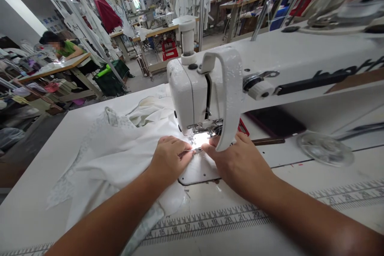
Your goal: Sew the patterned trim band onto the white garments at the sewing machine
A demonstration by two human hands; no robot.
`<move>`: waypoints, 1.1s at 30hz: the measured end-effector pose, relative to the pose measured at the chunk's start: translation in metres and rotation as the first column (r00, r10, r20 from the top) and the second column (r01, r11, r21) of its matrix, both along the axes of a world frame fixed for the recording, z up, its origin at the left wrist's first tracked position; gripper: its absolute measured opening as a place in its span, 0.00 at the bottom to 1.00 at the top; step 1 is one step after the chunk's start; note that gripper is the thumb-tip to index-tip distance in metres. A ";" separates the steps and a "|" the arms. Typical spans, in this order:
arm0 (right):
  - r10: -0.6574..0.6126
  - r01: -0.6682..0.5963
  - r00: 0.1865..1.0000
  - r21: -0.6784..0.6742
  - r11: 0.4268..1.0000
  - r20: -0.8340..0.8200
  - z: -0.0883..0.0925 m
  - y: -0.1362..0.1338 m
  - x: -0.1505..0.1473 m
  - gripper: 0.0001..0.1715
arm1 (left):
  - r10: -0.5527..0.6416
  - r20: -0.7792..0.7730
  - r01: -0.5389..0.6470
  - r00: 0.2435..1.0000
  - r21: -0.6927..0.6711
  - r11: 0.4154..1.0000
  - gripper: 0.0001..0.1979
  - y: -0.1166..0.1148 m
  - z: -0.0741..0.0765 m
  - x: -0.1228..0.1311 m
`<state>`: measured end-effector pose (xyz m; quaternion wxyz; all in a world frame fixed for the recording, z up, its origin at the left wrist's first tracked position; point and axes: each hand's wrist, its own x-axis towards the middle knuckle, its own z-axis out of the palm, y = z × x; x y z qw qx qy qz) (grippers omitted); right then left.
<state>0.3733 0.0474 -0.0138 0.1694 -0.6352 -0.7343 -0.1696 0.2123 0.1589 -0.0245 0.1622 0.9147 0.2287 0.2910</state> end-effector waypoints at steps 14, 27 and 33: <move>0.036 -0.036 0.999 0.004 0.999 0.010 0.007 -0.001 -0.005 0.17 | -0.028 0.031 0.026 0.999 0.058 0.998 0.08 0.001 -0.003 0.000; 0.029 -0.062 0.937 -0.085 0.994 -0.347 -0.006 0.006 0.005 0.20 | -0.046 -0.004 0.046 0.999 0.014 0.999 0.10 0.004 -0.001 0.001; 0.034 -0.068 0.929 -0.081 0.994 -0.370 -0.006 0.008 0.003 0.18 | -0.045 -0.026 0.046 0.999 0.049 0.998 0.11 0.005 -0.002 0.001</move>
